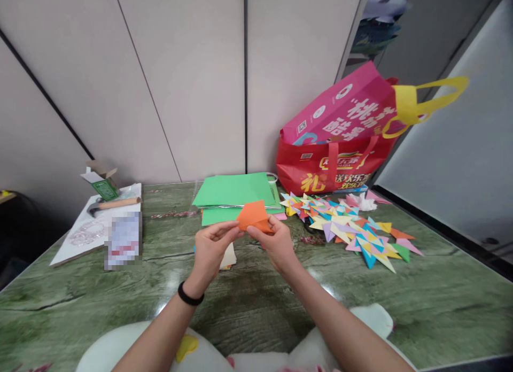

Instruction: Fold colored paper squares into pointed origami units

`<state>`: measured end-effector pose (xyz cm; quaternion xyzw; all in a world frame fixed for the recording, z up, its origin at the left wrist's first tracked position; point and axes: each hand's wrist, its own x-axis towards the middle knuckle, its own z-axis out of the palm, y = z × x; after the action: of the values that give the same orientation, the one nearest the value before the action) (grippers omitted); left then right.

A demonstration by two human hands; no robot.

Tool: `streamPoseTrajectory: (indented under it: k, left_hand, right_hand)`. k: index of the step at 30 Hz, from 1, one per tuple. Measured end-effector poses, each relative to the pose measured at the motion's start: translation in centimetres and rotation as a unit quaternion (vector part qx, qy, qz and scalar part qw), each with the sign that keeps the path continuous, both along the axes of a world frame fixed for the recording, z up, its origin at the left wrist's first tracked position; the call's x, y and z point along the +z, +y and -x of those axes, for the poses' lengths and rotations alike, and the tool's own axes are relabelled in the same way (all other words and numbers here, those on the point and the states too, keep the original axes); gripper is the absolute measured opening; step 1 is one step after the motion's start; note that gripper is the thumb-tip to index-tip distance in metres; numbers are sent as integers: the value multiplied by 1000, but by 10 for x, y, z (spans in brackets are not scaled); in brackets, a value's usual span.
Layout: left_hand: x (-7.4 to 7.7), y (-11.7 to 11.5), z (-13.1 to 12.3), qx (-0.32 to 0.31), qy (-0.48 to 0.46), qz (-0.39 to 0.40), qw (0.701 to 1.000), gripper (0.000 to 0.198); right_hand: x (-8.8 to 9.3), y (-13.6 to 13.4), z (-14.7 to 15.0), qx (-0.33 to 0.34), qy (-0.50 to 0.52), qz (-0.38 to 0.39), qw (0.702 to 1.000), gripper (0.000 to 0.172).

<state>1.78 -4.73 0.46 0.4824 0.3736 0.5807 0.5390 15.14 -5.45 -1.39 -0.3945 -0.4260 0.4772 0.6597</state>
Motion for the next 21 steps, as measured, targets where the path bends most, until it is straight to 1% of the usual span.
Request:
streamPoseTrajectory:
  k: [3, 11, 16, 21]
  left_hand:
    - [1, 0, 1, -3, 2, -4, 1000, 18]
    - [4, 2, 6, -67, 22, 13, 997, 21]
    - [5, 2, 6, -69, 9, 40, 997, 22]
    - [5, 1, 5, -55, 14, 32, 998, 22]
  right_hand:
    - [0, 0, 0, 3, -9, -6, 1000, 33]
    - [1, 1, -5, -1, -61, -6, 998, 33]
    - [2, 0, -5, 13, -80, -6, 997, 33]
    - [2, 0, -3, 26, -44, 10, 999, 34]
